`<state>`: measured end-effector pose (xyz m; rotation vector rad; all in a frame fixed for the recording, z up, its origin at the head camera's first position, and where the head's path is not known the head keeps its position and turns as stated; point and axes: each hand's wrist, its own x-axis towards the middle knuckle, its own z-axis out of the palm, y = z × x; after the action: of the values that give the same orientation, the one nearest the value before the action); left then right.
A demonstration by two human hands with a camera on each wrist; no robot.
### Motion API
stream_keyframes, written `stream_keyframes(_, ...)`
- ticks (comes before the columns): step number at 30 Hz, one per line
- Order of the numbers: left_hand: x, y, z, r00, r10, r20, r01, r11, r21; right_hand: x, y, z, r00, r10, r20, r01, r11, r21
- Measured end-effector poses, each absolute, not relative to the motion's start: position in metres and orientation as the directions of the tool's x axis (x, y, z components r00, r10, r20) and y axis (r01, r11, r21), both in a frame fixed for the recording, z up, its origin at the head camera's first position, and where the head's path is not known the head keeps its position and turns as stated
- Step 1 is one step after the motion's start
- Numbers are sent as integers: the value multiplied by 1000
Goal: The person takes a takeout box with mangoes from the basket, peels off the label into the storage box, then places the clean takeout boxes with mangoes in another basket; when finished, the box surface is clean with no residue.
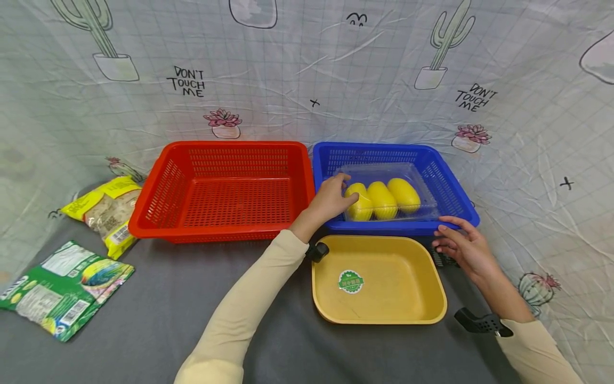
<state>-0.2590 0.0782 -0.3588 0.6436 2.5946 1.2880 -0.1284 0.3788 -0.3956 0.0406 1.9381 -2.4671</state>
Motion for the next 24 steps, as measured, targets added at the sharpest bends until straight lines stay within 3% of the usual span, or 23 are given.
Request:
stream_keyframes(13, -239, 65, -362, -866, 475, 156, 357, 369, 858, -130, 377, -396, -1000, 18, 1, -5, -234, -972)
stream_keyframes(24, -226, 60, -364, -846, 496, 197, 385, 312, 869, -127, 379, -398, -1000, 5, 25, -26, -248, -969)
